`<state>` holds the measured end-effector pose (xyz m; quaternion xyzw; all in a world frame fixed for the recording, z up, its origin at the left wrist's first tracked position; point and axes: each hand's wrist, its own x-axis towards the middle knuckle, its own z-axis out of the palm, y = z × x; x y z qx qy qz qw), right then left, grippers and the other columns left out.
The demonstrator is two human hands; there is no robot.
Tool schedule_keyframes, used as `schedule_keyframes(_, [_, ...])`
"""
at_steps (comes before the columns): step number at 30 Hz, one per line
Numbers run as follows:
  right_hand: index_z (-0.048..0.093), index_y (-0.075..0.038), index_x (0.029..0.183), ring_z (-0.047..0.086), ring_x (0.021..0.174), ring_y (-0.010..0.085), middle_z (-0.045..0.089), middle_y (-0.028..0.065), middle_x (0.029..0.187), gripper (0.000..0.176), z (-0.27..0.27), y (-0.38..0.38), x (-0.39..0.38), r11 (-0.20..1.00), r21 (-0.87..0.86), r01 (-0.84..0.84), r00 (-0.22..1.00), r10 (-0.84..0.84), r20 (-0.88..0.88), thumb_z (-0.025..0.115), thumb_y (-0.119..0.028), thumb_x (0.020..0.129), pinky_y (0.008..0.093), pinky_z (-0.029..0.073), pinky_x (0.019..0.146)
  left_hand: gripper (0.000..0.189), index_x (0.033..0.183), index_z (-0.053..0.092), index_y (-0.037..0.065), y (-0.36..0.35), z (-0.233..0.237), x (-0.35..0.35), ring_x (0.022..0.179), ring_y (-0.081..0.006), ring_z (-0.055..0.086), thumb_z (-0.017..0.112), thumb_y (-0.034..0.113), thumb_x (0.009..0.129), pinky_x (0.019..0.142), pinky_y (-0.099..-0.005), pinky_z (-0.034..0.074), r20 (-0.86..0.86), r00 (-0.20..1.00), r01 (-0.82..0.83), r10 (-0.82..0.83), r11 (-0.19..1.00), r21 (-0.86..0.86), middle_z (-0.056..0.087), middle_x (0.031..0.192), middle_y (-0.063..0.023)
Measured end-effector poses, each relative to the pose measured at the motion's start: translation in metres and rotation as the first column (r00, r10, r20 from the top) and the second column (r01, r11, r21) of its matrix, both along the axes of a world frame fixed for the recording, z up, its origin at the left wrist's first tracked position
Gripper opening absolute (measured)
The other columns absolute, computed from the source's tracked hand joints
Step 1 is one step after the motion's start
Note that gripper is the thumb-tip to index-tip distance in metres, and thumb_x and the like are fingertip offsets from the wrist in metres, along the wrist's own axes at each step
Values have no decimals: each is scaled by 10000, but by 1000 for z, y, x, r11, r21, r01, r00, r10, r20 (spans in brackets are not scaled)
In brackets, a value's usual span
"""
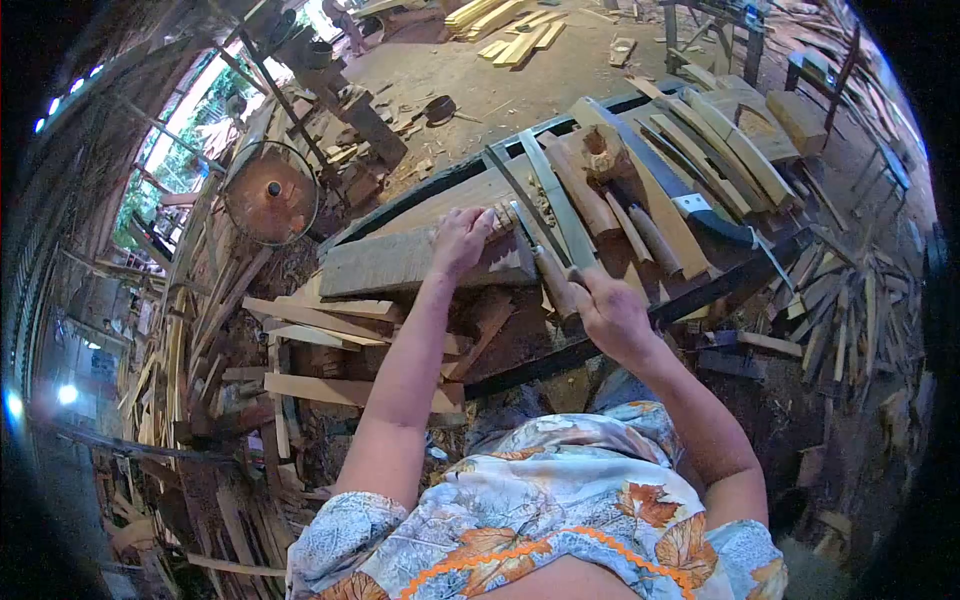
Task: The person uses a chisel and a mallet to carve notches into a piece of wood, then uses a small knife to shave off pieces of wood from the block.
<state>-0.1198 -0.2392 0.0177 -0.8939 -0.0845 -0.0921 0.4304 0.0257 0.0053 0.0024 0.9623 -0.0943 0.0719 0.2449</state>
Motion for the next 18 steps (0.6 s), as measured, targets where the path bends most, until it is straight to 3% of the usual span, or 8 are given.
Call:
schedule_keyframes(1, [562, -33, 932, 602, 700, 422, 601, 229, 691, 255, 5, 9, 8, 999, -52, 0, 999, 2, 42, 513, -280, 893, 502, 464, 631, 370, 1048, 648, 163, -8, -7, -1, 1060, -311, 489, 510, 437, 841, 910, -483, 347, 111, 987, -127, 119, 990, 65, 584, 1045, -104])
schedule_keyframes(2, [576, -48, 954, 619, 728, 398, 615, 221, 721, 237, 15, 14, 14, 990, -134, -35, 998, 29, -49, 508, -267, 895, 479, 479, 646, 343, 1006, 663, 170, -15, -12, -1, 1049, -306, 494, 494, 424, 848, 899, -485, 349, 229, 947, -256, 225, 960, 115, 590, 1034, -97])
schedule_keyframes(3, [576, -48, 954, 619, 728, 398, 615, 221, 721, 237, 12, 21, 22, 990, -139, -38, 998, 32, -45, 508, -267, 895, 479, 479, 646, 343, 1006, 663, 170, -21, -14, -2, 1049, -306, 494, 494, 424, 848, 899, -485, 349, 232, 945, -260, 229, 960, 109, 590, 1034, -97])
schedule_keyframes(5, [582, -56, 962, 628, 758, 379, 628, 211, 764, 227, -6, 33, 39, 995, -94, -40, 999, 41, 5, 505, -259, 894, 462, 488, 668, 358, 967, 666, 183, -31, -14, -8, 994, -286, 519, 453, 452, 867, 849, -481, 371, 321, 880, -421, 350, 889, 183, 588, 973, -76])
schedule_keyframes(9, [585, -67, 968, 628, 783, 373, 636, 201, 801, 216, -11, 44, 55, 986, -161, -48, 998, 42, -39, 503, -253, 893, 458, 490, 690, 309, 943, 665, 174, -29, -12, -9, 966, -281, 520, 473, 403, 866, 832, -482, 369, 377, 869, -410, 321, 893, 184, 584, 955, -76])
schedule_keyframes(18, [554, -54, 927, 633, 769, 378, 636, 201, 764, 192, -6, 38, 47, 948, -307, -86, 995, 64, -81, 489, -231, 893, 464, 492, 669, 308, 993, 672, 207, -30, -5, -12, 991, -278, 503, 472, 390, 848, 850, -468, 361, 322, 890, -385, 324, 911, 150, 584, 975, -76])
